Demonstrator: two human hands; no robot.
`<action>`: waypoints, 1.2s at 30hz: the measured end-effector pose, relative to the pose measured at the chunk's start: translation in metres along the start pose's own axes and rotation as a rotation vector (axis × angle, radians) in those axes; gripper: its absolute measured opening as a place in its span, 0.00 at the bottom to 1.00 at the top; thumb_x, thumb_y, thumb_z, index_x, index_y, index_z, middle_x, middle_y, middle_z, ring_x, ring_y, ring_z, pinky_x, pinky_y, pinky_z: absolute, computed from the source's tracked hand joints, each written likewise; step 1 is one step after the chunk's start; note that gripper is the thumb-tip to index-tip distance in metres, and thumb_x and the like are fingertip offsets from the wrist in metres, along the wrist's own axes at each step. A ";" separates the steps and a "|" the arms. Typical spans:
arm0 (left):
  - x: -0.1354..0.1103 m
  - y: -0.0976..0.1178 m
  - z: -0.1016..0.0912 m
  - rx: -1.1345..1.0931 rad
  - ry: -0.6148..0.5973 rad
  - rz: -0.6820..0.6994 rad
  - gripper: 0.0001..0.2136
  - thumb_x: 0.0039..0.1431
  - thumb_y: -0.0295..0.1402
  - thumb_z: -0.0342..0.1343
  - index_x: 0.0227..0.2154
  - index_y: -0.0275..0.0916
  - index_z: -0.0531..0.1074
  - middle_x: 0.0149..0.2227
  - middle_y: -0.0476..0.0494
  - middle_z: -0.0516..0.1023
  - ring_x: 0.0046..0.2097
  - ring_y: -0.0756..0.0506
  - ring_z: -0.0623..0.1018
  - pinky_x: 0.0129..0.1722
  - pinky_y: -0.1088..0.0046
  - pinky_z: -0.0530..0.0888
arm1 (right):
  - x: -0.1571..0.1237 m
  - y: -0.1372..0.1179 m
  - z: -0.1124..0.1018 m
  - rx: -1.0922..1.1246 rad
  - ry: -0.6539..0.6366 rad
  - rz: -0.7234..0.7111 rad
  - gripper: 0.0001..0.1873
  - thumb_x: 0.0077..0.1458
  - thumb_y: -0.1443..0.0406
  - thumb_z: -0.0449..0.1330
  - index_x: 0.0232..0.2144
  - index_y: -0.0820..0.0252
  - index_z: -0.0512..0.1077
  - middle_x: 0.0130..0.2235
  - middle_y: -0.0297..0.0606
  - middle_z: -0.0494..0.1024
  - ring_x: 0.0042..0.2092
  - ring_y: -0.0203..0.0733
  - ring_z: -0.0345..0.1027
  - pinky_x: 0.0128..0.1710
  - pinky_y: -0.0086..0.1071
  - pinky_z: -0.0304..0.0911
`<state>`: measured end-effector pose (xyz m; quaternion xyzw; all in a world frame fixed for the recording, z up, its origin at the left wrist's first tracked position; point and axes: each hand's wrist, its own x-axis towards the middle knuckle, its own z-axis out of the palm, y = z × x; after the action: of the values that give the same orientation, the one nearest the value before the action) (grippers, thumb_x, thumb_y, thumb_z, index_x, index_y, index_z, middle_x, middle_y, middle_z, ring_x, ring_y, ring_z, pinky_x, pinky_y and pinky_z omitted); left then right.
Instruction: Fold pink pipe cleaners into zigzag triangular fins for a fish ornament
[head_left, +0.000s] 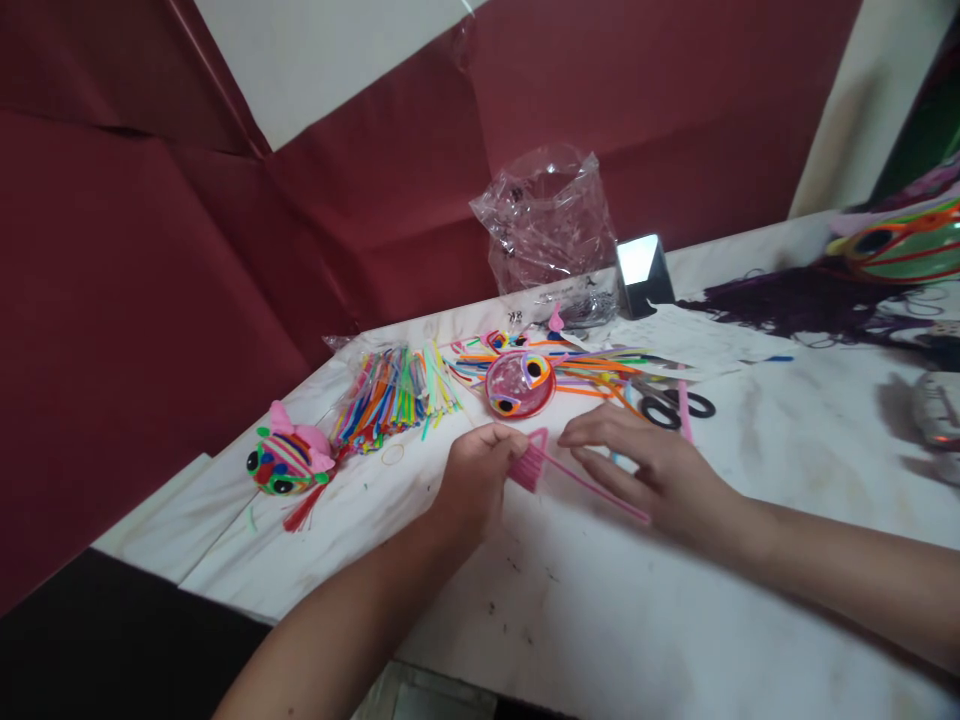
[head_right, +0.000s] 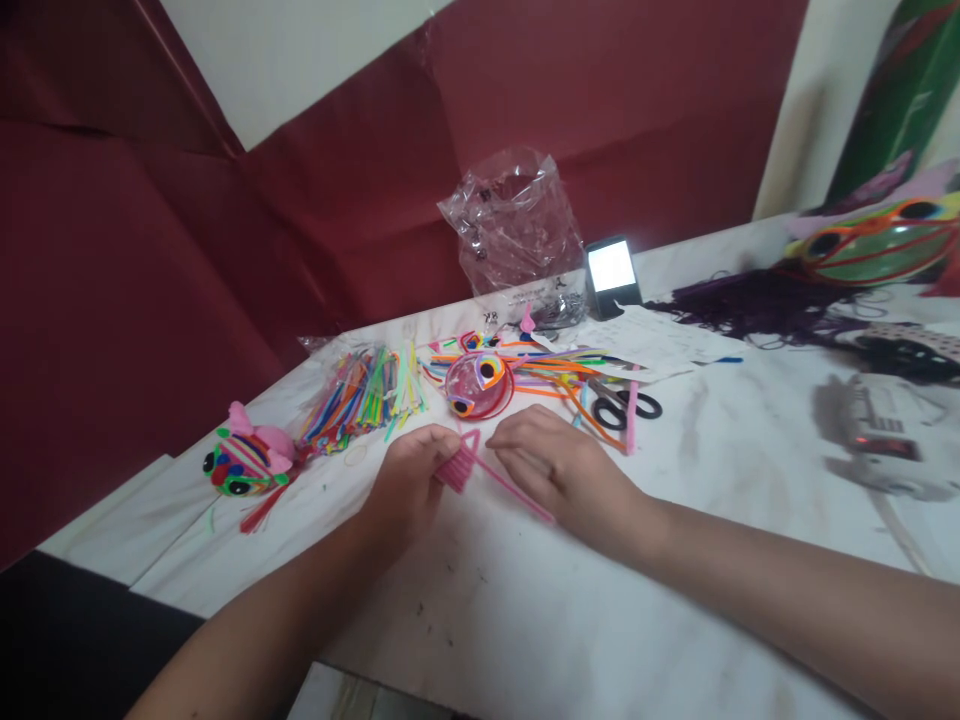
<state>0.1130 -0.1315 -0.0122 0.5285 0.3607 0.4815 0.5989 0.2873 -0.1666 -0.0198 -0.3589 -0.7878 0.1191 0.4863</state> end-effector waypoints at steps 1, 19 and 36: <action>0.000 0.000 -0.001 0.029 0.015 0.036 0.06 0.44 0.31 0.58 0.18 0.34 0.69 0.16 0.52 0.67 0.20 0.54 0.64 0.22 0.77 0.63 | 0.001 -0.002 0.000 0.057 -0.018 0.163 0.11 0.57 0.62 0.50 0.30 0.60 0.71 0.32 0.39 0.75 0.36 0.40 0.67 0.36 0.33 0.62; -0.002 -0.009 0.001 0.062 -0.202 -0.109 0.13 0.45 0.41 0.60 0.24 0.33 0.73 0.24 0.46 0.72 0.27 0.51 0.68 0.32 0.73 0.65 | 0.003 0.010 0.007 0.618 0.011 0.713 0.11 0.44 0.58 0.60 0.20 0.61 0.69 0.24 0.30 0.71 0.27 0.32 0.60 0.29 0.27 0.57; -0.011 -0.002 0.004 0.559 -0.152 0.163 0.11 0.45 0.37 0.60 0.29 0.35 0.74 0.28 0.46 0.73 0.31 0.48 0.70 0.33 0.73 0.66 | 0.000 0.005 0.010 0.628 0.051 0.692 0.12 0.47 0.58 0.58 0.20 0.59 0.67 0.22 0.29 0.68 0.25 0.32 0.58 0.26 0.26 0.56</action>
<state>0.1140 -0.1433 -0.0147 0.7346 0.3898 0.3691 0.4149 0.2808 -0.1607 -0.0276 -0.4389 -0.5355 0.4980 0.5222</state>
